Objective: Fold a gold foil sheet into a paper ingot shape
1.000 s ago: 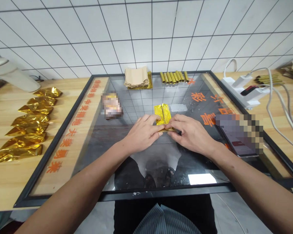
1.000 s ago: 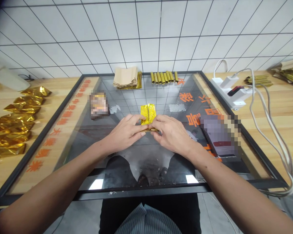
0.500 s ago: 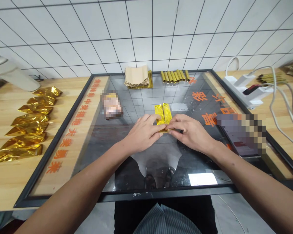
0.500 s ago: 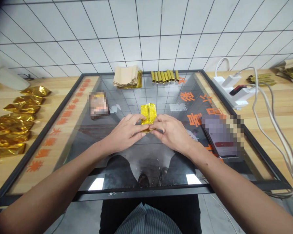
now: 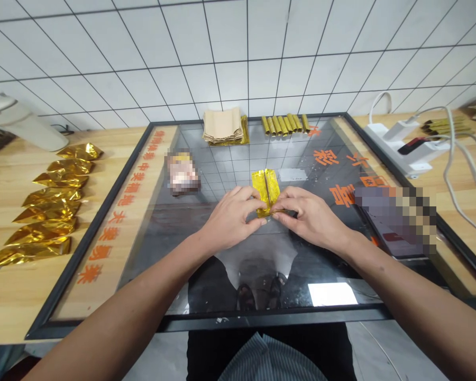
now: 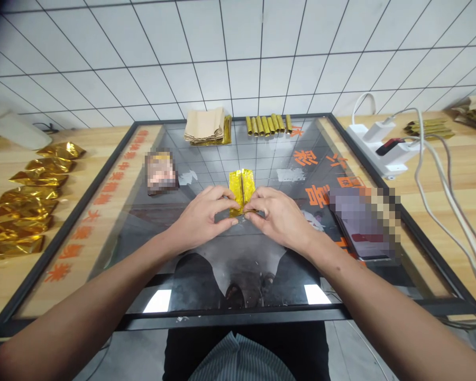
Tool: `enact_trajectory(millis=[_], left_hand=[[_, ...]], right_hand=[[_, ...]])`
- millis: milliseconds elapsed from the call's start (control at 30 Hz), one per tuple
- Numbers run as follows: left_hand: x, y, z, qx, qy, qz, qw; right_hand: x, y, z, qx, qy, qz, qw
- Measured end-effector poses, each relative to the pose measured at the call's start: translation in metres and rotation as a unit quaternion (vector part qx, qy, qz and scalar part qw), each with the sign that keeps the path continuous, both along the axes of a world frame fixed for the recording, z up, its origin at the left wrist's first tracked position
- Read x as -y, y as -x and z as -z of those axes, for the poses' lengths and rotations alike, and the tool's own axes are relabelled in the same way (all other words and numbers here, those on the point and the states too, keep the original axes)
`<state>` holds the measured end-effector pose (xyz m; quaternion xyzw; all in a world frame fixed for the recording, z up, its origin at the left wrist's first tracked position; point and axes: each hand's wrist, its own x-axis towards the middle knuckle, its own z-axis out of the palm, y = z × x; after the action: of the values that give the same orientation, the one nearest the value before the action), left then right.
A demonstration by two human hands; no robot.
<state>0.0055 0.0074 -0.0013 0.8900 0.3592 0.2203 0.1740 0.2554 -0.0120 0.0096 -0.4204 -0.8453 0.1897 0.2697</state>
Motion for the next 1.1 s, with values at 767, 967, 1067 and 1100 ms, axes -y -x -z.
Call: enact_trajectory(millis=[767,967,1067,1100], left_hand=[[0.001,-0.01,0.003,0.094,0.057,-0.09,0.99],[0.002,-0.013,0.001,0.081,0.058,-0.097,0.99],[0.001,-0.013,0.0,0.072,0.058,-0.095,0.991],[0.001,-0.013,0.0,0.07,0.058,-0.094,0.991]], right_hand=[[-0.004,0.006,0.0,-0.009,0.069,0.046,0.997],[-0.005,0.009,-0.002,0.005,0.06,0.052,0.997],[-0.005,0.01,-0.003,0.02,0.06,0.054,0.997],[-0.005,0.01,-0.003,0.025,0.06,0.055,0.996]])
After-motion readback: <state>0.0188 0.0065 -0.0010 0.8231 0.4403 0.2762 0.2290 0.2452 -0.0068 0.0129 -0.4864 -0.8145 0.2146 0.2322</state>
